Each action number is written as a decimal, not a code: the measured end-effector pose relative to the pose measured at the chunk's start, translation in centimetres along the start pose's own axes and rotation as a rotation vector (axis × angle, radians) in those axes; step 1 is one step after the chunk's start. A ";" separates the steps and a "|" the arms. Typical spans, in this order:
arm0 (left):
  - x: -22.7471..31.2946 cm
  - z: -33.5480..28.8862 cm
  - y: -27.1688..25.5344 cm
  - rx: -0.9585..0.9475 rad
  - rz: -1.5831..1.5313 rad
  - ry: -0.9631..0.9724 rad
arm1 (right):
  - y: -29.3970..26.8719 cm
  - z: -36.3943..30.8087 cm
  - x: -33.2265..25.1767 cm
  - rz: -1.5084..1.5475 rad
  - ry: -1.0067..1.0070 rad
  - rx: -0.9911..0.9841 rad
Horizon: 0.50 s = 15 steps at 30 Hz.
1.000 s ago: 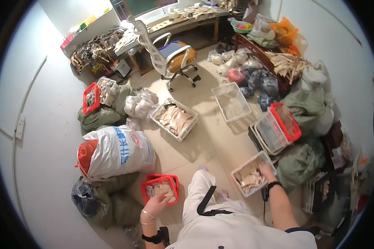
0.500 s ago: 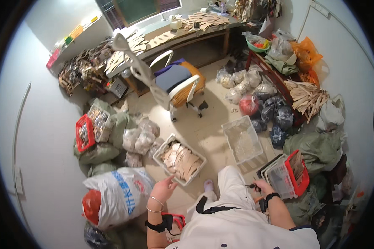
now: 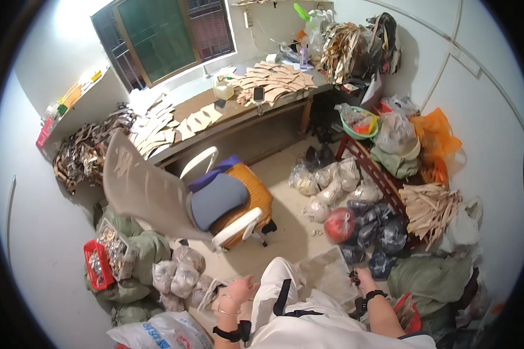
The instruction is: Gathering, sorting, and bagging leather shoe components on a workbench.
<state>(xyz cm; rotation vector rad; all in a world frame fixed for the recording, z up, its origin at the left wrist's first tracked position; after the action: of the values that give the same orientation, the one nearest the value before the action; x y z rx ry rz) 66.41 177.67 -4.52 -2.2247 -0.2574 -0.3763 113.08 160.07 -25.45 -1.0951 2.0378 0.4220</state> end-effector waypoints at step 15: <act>6.8 33.7 -25.5 0.161 0.036 -0.285 | 19.2 29.2 -33.5 0.453 0.294 -0.259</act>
<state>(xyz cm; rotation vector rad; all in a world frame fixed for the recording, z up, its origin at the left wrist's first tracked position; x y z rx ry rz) 71.00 220.23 -4.01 -2.1164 -0.3849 -0.0155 122.47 207.28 -20.26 -0.8730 2.5563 0.8107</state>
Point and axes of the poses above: each hand's wrist, its own z-axis towards the middle knuckle, its own y-axis out of the palm, x = y × z, the point moved 1 cm from there along z, towards the middle knuckle, and after that the axes turned 13 degrees about -y, right-handed, at the moved point
